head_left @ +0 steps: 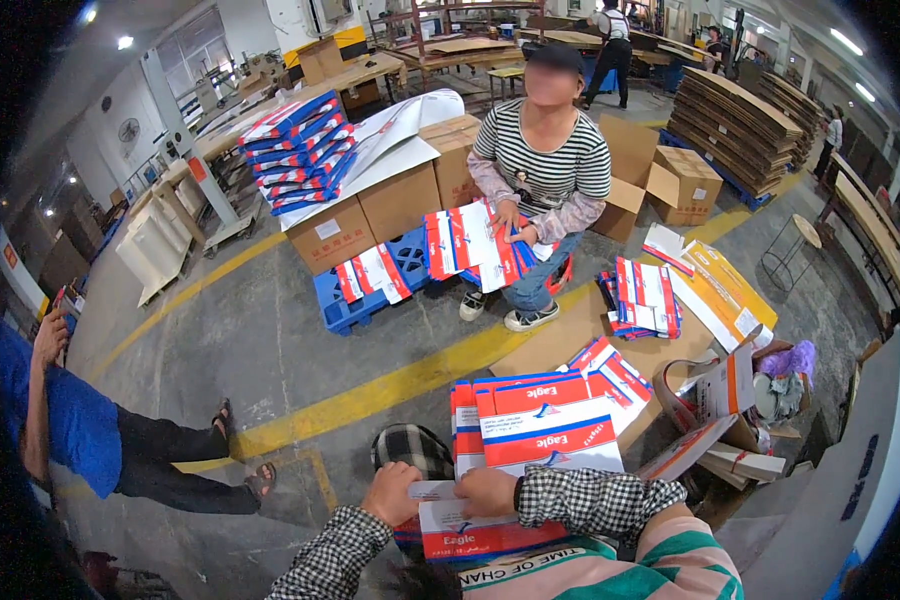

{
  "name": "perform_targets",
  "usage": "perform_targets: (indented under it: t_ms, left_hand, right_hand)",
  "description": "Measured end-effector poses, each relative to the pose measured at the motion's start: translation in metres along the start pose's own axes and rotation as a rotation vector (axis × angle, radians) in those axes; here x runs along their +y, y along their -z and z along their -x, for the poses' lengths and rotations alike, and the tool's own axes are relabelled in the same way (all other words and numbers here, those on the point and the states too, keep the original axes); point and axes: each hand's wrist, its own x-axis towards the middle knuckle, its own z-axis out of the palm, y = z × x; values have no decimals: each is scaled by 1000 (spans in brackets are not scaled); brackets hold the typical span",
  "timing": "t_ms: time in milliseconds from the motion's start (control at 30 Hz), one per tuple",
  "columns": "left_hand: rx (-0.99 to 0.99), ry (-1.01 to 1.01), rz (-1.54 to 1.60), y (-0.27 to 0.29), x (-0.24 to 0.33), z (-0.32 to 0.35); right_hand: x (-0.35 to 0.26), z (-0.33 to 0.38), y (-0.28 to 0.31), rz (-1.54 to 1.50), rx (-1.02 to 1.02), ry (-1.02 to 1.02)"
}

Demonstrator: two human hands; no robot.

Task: Stacking and organizing red, white, and blue cardboard folders at a workstation.

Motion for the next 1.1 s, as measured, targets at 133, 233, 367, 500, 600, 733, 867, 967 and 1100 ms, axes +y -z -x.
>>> perform_targets:
  t_ms: [133, 233, 367, 500, 600, 733, 867, 967, 1100]
  left_hand:
    - [-66, 160, 204, 9, 5, -3]
    - [-87, 232, 379, 17, 5, -5]
    - [-199, 285, 614, 18, -5, -2]
    - [-337, 419, 858, 28, -3, -5]
    - [-229, 418, 950, 26, -11, -3]
    - [-93, 386, 732, 21, -15, -5]
    - [-192, 195, 329, 7, -8, -9]
    - [-277, 133, 44, -4, -4, -12]
    - [-332, 126, -114, -4, 5, -12]
  right_hand:
    - [-6, 3, 5, 77, 108, 5]
    - [-5, 1, 2, -26, 217, 22]
    - [-6, -2, 6, -113, 275, 114]
    - [-15, 2, 18, -308, 196, 25]
    - [-17, -1, 17, -168, 91, 0]
    - [-4, 0, -2, -75, 117, 193]
    - [-2, 4, -1, -80, 83, 205]
    - [-7, 7, 8, -65, -26, 126]
    - [-12, 9, 13, -16, -102, 106]
